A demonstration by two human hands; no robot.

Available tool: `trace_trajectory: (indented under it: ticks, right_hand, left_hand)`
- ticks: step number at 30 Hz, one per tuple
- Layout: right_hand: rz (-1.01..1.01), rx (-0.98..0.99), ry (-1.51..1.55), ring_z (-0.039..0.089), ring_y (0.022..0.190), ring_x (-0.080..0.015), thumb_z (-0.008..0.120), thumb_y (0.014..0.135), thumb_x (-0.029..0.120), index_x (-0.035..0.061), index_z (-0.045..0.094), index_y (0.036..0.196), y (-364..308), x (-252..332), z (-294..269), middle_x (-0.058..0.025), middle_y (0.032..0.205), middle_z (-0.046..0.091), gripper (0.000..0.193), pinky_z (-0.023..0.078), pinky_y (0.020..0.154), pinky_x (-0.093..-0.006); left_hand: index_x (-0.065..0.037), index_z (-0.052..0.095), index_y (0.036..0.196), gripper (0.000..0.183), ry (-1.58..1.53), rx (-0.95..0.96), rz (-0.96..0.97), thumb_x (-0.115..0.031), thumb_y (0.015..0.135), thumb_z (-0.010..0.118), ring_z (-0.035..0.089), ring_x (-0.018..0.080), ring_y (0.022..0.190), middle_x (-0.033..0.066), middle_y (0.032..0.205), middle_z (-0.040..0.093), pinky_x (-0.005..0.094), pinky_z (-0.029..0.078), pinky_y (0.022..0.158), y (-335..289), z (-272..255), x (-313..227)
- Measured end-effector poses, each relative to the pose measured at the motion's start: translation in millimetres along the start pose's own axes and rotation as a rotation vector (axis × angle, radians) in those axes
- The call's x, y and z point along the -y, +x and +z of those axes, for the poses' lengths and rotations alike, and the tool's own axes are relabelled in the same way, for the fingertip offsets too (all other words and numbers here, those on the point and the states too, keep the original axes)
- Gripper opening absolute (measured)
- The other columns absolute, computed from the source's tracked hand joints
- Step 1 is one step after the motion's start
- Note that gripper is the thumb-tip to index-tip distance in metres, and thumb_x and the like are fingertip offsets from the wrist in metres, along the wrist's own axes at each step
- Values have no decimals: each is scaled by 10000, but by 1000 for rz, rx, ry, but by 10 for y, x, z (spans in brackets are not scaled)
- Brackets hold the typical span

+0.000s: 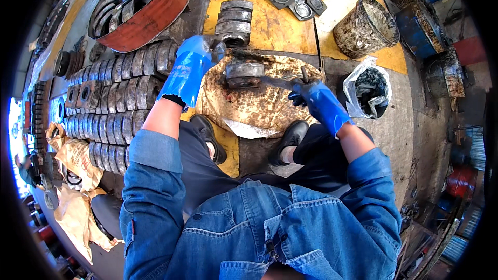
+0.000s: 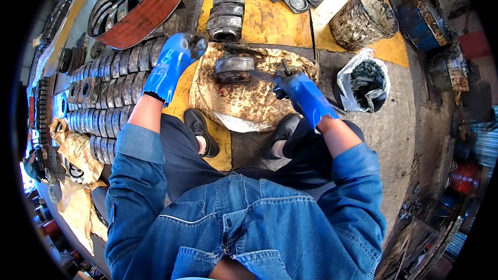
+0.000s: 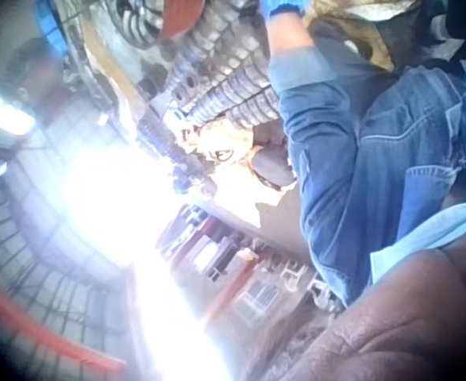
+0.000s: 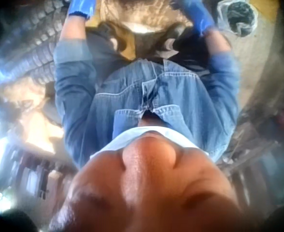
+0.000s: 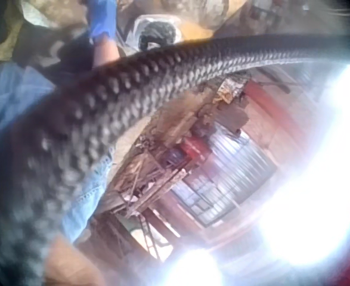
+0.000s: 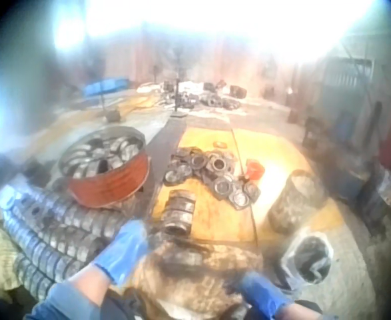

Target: The person cleans and maintains metal mechanical parts by scraping surfaces with a tool and wiping them with a cloth.

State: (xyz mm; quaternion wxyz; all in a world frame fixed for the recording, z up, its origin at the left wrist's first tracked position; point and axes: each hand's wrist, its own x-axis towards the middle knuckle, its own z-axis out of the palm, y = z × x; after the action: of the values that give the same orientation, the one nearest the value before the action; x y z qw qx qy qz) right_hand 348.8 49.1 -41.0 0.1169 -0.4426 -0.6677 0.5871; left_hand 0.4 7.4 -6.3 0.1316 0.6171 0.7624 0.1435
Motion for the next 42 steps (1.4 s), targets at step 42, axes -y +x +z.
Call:
trace_trajectory:
  ticks: [42]
  right_hand:
    - [14,-239,-505,637,832,-355,601,756,155,220,584,1189,429,-370,1807,-168,927,655,438,507,697,-450]
  left_hand:
    - [-135,662,1051,364,79,100,-154,-391,795,621,613,357,918,156,1019,649,430,513,789,-179,-291,143]
